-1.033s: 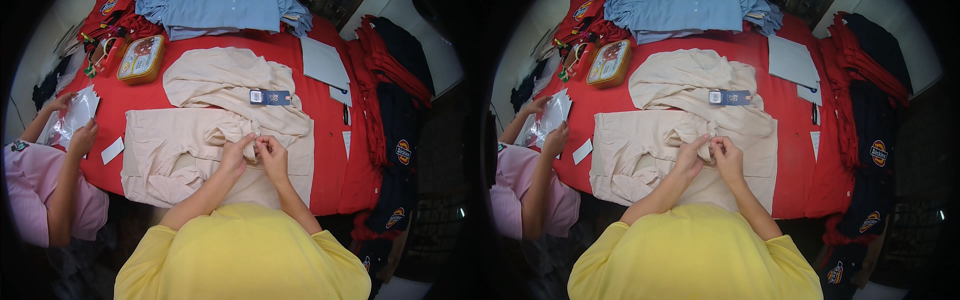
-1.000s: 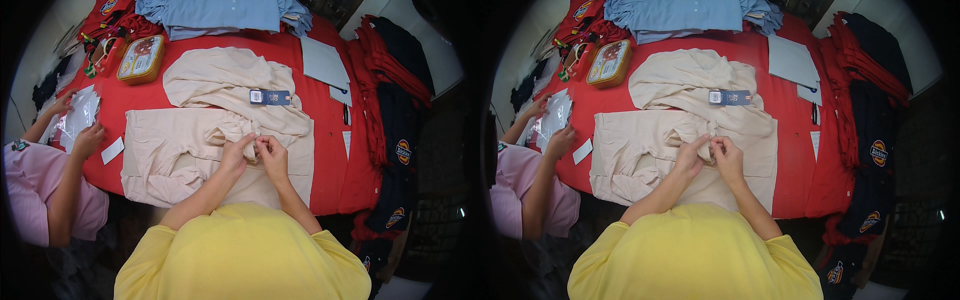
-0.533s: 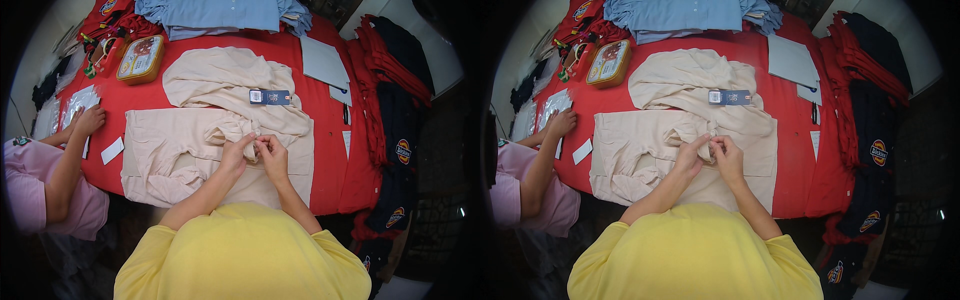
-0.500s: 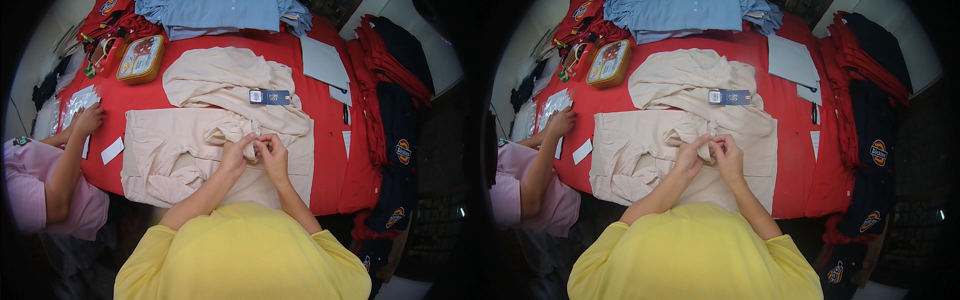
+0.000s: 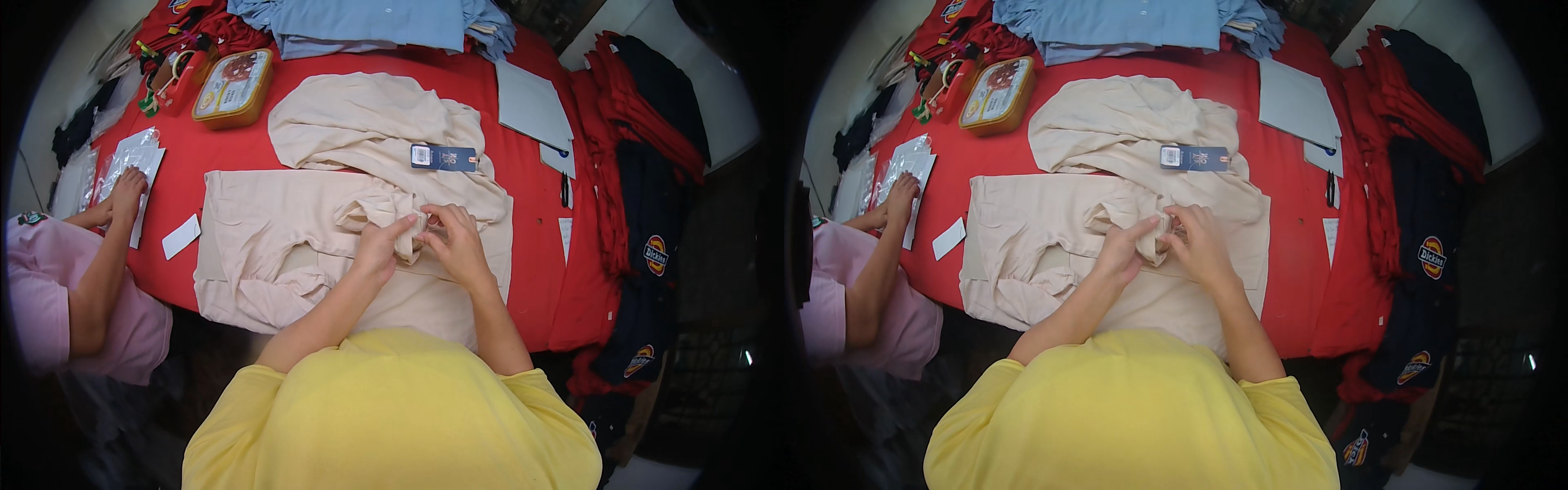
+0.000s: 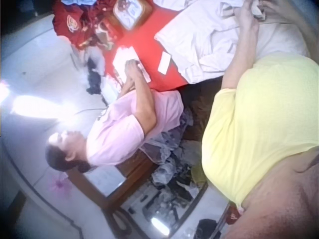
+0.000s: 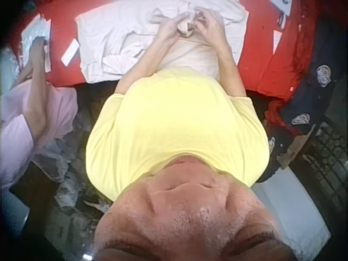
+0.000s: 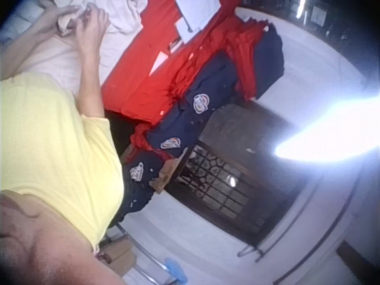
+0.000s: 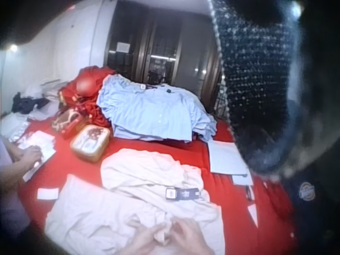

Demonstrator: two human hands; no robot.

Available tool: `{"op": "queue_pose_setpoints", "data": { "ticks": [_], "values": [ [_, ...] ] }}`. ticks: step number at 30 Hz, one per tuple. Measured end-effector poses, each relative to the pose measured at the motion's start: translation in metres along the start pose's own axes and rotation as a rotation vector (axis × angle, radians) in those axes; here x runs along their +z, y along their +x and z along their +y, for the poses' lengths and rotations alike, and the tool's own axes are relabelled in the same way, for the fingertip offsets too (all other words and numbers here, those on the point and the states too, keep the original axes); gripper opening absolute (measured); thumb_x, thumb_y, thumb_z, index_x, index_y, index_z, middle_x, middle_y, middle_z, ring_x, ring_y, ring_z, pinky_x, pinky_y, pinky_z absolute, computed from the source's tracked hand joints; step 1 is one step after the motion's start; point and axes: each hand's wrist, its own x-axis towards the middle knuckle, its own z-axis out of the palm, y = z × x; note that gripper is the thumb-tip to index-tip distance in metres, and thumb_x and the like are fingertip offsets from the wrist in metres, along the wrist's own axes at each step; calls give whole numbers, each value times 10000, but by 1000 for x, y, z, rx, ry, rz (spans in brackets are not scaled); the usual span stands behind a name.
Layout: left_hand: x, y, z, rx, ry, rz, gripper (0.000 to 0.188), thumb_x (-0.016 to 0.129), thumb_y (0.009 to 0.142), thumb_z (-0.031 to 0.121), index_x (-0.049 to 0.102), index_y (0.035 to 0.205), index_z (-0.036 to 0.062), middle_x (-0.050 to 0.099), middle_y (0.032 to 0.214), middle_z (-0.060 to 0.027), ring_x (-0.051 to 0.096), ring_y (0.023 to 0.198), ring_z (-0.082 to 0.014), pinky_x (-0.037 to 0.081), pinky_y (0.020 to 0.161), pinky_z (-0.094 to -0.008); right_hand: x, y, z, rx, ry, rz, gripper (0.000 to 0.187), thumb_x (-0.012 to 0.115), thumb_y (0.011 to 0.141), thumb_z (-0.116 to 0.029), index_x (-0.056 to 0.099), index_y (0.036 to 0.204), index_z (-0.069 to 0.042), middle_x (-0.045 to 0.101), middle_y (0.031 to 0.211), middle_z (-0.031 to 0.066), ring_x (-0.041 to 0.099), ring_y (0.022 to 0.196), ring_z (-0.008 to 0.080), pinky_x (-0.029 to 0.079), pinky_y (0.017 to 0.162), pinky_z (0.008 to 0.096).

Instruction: The person picks up several spools of thread from a container and a table, pulls a length of thread from one spool, and then begins to handle the collar area of a tan shirt.

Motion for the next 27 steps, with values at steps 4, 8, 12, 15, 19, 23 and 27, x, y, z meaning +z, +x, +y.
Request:
{"op": "queue_pose_setpoints", "data": {
  "ticks": [4, 8, 12, 15, 19, 23, 27],
  "values": [
    [-2, 0, -2, 26, 47, 7, 301, 641, 825, 37, 560, 1106, -32, 625, 1044, -96, 634, 895, -184, 525, 741, -303, -4, 11, 5, -29, -26, -38, 317, 707, 752, -151, 603, 1031, -40, 558, 935, 89, 534, 883, 243, 443, 783, 349],
    [-3, 2, -3, 11, 64, 3, 322, 660, 815, 39, 559, 1114, -26, 625, 1054, -92, 631, 911, -179, 513, 788, -313, -3, 32, 22, 105, 176, -142, 248, 701, 771, -195, 621, 942, -34, 584, 897, 42, 551, 830, 164, 434, 721, 312],
    [-1, 2, -5, 19, 40, 21, 349, 668, 811, 41, 547, 1133, -21, 623, 1073, -89, 625, 944, -189, 502, 825, -324, -10, 68, 24, 161, 129, -307, 179, 635, 842, -195, 585, 914, -38, 615, 852, 34, 567, 791, 105, 444, 629, 269],
    [-4, 4, -5, -19, 3, 32, 375, 666, 810, 37, 533, 1159, -9, 618, 1092, -87, 618, 969, -200, 504, 834, -330, -30, 104, -10, 257, 578, -277, 161, 554, 908, -212, 537, 923, -53, 620, 796, 46, 580, 700, 103, 435, 518, 223],
    [-4, 1, -2, -29, -19, 34, 386, 646, 818, 27, 519, 1181, 0, 611, 1106, -87, 615, 979, -205, 513, 830, -335, -70, 144, -71, 63, 617, -287, 188, 480, 953, -232, 519, 927, -50, 603, 711, 29, 540, 522, 77, 394, 420, 210],
    [-4, -2, 1, -45, -10, 22, 367, 615, 830, 18, 515, 1182, -6, 610, 1098, -89, 617, 968, -202, 520, 813, -333, -112, 165, -134, -227, 496, -207, 163, 475, 968, -230, 516, 944, -74, 496, 632, -14, 441, 505, 44, 361, 419, 199],
    [-2, -3, 0, -33, 20, 14, 336, 615, 828, 39, 534, 1150, -14, 618, 1059, -86, 625, 929, -196, 525, 775, -326, -135, 184, -169, -502, 352, -40, 172, 467, 977, -189, 493, 894, -41, 448, 588, -22, 409, 482, 39, 375, 399, 189]
  ]
}}
